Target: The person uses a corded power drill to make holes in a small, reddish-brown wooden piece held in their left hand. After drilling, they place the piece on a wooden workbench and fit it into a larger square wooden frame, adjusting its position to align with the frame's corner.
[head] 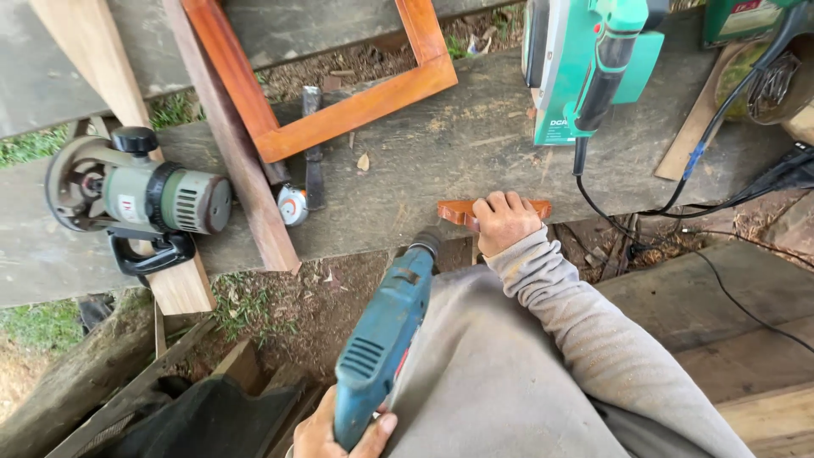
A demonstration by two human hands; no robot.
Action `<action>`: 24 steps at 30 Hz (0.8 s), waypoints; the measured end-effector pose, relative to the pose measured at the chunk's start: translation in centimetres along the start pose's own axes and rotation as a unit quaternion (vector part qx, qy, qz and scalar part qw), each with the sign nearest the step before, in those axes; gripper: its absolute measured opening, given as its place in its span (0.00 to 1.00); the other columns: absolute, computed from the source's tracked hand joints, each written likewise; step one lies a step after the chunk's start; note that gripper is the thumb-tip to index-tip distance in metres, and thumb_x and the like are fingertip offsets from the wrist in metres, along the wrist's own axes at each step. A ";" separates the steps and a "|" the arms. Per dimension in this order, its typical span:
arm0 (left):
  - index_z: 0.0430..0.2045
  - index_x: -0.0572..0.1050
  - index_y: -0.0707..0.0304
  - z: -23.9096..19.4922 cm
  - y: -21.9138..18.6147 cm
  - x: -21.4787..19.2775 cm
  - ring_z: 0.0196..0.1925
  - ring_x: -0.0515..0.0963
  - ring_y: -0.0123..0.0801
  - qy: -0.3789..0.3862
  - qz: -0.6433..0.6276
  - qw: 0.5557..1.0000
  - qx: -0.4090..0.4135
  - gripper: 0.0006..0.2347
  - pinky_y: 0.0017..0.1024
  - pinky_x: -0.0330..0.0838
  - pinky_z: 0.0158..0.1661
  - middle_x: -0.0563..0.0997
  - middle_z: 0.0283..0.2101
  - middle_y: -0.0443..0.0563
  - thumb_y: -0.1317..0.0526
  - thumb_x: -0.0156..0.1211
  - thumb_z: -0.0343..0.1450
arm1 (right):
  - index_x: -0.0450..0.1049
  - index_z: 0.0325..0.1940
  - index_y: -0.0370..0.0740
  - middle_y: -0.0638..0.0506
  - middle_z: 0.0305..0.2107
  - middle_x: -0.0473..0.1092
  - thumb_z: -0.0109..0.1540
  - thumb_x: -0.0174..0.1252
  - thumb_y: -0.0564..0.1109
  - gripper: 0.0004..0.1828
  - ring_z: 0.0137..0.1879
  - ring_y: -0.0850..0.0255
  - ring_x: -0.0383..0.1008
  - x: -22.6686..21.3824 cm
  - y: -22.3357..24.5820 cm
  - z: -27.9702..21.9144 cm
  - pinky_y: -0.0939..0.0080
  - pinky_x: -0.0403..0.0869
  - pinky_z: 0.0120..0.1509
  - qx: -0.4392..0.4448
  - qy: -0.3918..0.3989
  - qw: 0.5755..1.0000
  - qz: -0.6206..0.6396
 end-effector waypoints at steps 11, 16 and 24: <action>0.34 0.82 0.74 1.3 6.2 -1.8 0.28 0.82 0.29 -0.074 -0.281 0.948 0.127 0.10 0.28 0.77 0.35 0.85 0.28 0.54 0.67 0.71 0.63 | 0.77 0.42 0.42 0.50 0.30 0.75 0.47 0.75 0.48 0.23 0.39 0.54 0.76 -1.2 -3.9 -0.2 0.56 0.74 0.45 0.212 0.253 0.899 0.288; 0.34 0.81 0.76 3.5 7.6 -3.5 0.23 0.80 0.32 -0.084 -0.320 0.940 0.087 0.09 0.28 0.75 0.28 0.83 0.23 0.58 0.70 0.70 0.63 | 0.78 0.40 0.35 0.54 0.29 0.70 0.46 0.80 0.47 0.25 0.40 0.66 0.70 -1.6 -3.1 -2.5 0.61 0.71 0.46 0.147 0.223 0.851 0.452; 0.34 0.80 0.77 7.1 6.2 -5.4 0.21 0.79 0.31 -0.042 -0.306 0.934 0.178 0.09 0.28 0.74 0.25 0.81 0.23 0.57 0.67 0.69 0.66 | 0.73 0.57 0.37 0.54 0.43 0.75 0.52 0.73 0.52 0.33 0.49 0.67 0.75 -4.7 -0.4 -2.8 0.64 0.75 0.55 0.206 0.091 0.730 0.645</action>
Point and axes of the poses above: each hand's wrist, its own z-axis towards the middle knuckle, its own x-axis out of the palm, y = z × x, the point moved 6 cm from there along z, towards the middle knuckle
